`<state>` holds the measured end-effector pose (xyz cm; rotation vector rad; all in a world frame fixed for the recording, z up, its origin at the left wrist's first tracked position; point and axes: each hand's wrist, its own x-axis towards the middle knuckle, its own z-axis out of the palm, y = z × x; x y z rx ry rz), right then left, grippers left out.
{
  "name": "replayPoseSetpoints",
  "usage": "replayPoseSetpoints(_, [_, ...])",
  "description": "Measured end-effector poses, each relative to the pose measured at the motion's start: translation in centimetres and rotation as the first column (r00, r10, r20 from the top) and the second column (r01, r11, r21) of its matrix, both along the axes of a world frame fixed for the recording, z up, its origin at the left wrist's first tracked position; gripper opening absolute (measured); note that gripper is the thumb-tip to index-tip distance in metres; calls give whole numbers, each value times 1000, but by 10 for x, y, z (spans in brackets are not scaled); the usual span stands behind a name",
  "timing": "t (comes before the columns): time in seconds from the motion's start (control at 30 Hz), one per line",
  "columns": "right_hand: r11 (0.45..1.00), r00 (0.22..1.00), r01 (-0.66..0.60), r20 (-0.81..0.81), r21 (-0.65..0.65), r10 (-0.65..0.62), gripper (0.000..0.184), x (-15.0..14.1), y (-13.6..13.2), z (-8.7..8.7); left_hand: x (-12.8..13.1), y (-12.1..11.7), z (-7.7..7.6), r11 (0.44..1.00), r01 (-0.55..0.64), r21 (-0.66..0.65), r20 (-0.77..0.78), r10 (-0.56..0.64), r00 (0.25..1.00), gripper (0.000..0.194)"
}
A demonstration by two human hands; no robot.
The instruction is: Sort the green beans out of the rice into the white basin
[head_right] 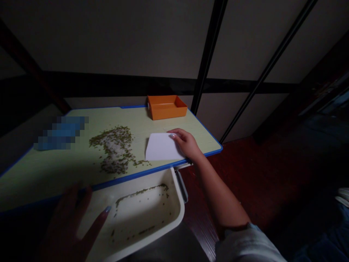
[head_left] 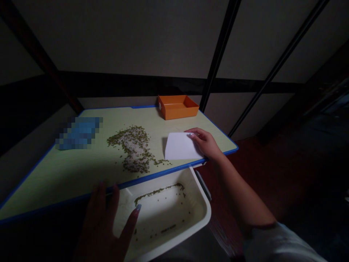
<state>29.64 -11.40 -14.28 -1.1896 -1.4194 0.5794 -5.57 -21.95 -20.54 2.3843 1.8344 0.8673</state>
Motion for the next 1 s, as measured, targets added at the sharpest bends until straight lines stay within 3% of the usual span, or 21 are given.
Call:
replayPoseSetpoints(0.3, [999,1000,-22,0,-25,22,23,1,-4,2,3,1,3,998,-37,-46,25,39,999,68])
replayPoseSetpoints(0.5, [999,998,-30,-56,-37,28,24,3,-4,-4,-2,1,2,999,13,-30,-20,-14,1000,67])
replayPoseSetpoints(1.0, [999,999,-47,-6,-27,47,23,1,-12,0,5,-1,7,998,-44,-39,54,46,997,68])
